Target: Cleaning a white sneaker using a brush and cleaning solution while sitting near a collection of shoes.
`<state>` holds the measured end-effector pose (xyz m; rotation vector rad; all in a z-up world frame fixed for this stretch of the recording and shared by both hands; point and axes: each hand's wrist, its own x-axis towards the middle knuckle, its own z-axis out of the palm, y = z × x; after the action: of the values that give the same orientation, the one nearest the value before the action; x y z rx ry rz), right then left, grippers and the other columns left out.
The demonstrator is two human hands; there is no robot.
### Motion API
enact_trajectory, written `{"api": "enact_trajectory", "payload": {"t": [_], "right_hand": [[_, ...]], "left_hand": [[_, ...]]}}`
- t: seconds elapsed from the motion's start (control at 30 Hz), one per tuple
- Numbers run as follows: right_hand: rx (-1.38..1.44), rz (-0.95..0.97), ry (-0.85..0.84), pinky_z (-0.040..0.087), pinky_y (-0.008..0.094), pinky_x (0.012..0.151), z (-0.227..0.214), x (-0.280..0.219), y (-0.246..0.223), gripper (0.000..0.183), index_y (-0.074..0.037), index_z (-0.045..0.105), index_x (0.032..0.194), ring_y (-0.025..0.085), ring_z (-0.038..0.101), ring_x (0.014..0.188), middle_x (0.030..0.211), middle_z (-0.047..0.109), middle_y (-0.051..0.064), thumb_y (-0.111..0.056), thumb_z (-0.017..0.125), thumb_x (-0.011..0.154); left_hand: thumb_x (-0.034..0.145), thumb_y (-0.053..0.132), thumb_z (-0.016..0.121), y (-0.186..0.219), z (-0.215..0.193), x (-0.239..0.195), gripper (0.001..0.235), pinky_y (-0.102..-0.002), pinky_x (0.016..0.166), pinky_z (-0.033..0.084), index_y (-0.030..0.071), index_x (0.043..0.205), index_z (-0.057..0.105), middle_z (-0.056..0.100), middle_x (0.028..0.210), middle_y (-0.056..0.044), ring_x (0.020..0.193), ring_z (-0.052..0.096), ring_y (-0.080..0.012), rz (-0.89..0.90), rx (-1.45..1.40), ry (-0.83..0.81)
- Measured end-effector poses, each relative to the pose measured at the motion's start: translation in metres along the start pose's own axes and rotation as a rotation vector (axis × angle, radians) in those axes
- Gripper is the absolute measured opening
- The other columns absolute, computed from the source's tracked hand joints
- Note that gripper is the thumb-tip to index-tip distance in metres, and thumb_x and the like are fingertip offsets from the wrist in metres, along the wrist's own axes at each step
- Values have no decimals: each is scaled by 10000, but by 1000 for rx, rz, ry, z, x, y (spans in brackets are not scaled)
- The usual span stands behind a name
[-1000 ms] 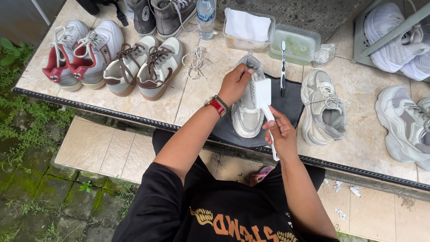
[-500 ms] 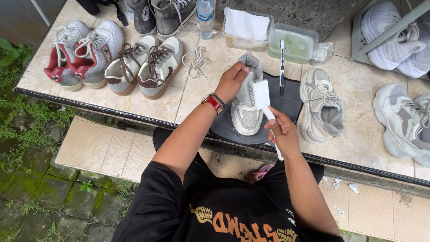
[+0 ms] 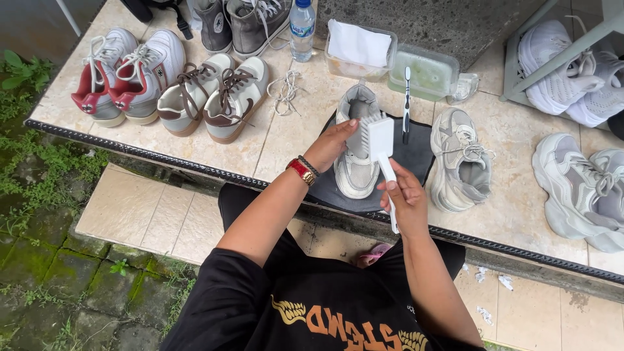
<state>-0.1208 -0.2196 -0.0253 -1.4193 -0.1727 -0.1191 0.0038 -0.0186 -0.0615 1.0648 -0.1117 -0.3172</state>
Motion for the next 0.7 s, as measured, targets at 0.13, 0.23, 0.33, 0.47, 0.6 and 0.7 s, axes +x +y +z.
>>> {"api": "enact_trajectory", "payload": {"t": [0.13,0.23,0.33,0.47,0.6,0.7], "right_hand": [[-83,-18,-4,477,220,397,-12,20,21,420,10,575,1416,153,609,507,828,681,204,-95,628,1013],[-142,18,40,447,192,378,-19,20,17,375,-12,600,1402,121,580,484,812,685,175,-62,582,1031],[-93,43,94,427,169,373,-17,18,10,388,-29,573,1428,99,554,481,824,670,149,-91,577,1044],[-96,21,57,453,194,389,-4,20,10,407,-18,580,1422,114,593,500,834,684,170,-105,612,1026],[-146,51,90,438,192,383,-27,24,20,379,-32,606,1406,105,553,460,801,680,153,-68,593,1028],[-162,77,177,421,173,396,-47,15,13,384,-33,554,1446,86,525,478,827,662,127,-67,533,1063]], "left_hand": [[1084,409,542,-17,-7,15,369,-308,926,546,100,1232,680,715,1072,-50,996,676,-148,13,-49,88],[1079,434,538,-28,-20,22,386,-303,940,543,106,1242,662,697,1072,-35,1029,674,-148,-28,-58,125],[1076,474,546,-3,-3,10,493,-452,1058,464,52,1326,598,622,1237,-134,1197,589,-263,-67,-110,119],[1055,500,568,-25,-12,25,445,-368,1004,510,102,1236,648,658,1150,-49,1114,643,-206,-82,-158,142],[1058,493,567,-52,-33,41,430,-367,996,528,99,1205,650,686,1154,-78,1119,663,-221,-78,-201,161],[1059,485,562,-3,-3,8,442,-407,1025,509,79,1223,620,651,1180,-77,1142,636,-229,-94,-166,174]]}}
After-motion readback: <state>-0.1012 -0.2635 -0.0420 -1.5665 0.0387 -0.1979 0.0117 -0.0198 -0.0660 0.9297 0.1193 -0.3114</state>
